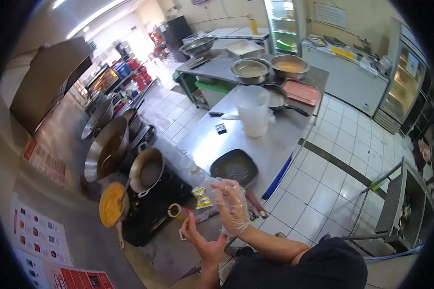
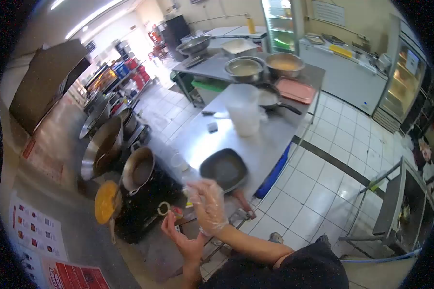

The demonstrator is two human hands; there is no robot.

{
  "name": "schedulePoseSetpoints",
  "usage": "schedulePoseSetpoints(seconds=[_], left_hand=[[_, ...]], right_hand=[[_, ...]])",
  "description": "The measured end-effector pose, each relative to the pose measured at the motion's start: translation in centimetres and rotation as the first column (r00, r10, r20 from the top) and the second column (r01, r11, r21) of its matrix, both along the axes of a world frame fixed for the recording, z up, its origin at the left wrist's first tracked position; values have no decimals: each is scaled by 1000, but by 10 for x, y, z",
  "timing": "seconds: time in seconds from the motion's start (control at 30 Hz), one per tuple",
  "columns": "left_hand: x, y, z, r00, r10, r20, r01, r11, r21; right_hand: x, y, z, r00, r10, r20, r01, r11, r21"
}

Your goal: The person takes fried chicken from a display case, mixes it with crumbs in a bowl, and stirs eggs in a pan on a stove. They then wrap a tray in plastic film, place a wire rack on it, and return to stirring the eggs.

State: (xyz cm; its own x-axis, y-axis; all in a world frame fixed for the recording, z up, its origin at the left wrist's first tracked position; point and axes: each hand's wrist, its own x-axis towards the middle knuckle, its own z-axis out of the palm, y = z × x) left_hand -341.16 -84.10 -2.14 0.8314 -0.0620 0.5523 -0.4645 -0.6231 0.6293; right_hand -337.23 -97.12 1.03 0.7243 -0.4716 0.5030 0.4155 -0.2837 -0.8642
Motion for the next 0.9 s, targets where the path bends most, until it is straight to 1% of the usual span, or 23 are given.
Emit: schedulePoseSetpoints(seconds=[0.03,0.17,0.23,0.27,0.3,0.37,0.4,0.43,0.5,0.53,0.63,0.67,0.7,0.77,0.8,0.83,0.9], left_hand=[[-1,-19,2,999,-30,36,31,999,-18],[-18,-100,5,992,-92,85,92,996,5],[-17,-136,-2,971,-173,163,175,985,0],[-18,-153,0,968,-192,164,184,981,62],[-16,-174,0,959,-225,171,219,974,54],[-12,-215,-5,949,-243,202,265,960,-89],[-15,-231,-5,941,-237,243,262,962,-77],[-15,-245,-4,934,-253,251,283,955,-89],[-15,-277,2,912,-235,335,273,960,-69],[-22,-290,16,935,-254,247,283,955,-89],[-5,-317,-2,926,-308,218,330,942,-69],[0,-324,-7,926,-328,186,349,932,-98],[5,-332,-12,928,-318,194,342,934,-105],[11,-350,-22,923,-368,114,385,886,-259],[19,-354,-36,922,-372,109,388,885,-256],[23,-359,-34,932,-346,110,363,890,-275],[31,-369,-29,953,-303,27,301,925,-231]], right_hand=[[-9,-18,-2,1000,-22,6,22,1000,6],[-45,-80,-16,999,-50,-8,50,999,4],[-64,-104,-14,991,-116,71,109,990,94],[-76,-119,-9,987,-152,57,149,987,55],[-84,-133,-8,980,-187,64,184,982,47],[-103,-154,-11,948,-311,67,312,950,-1],[-109,-162,-22,962,-266,57,263,963,60],[-110,-171,-29,956,-286,66,283,958,48],[-110,-188,-38,885,-466,-1,464,883,74],[-111,-196,-38,881,-473,6,472,879,66],[-111,-215,-40,913,-408,-29,403,888,220],[-108,-223,-45,918,-394,-49,397,906,148],[-106,-230,-51,927,-373,-40,375,917,137],[-100,-244,-60,899,-438,7,438,898,-38],[-98,-250,-58,915,-398,-61,397,917,-32],[-92,-256,-62,925,-375,-60,372,927,-51],[-80,-266,-74,944,-328,-19,326,943,-70]])
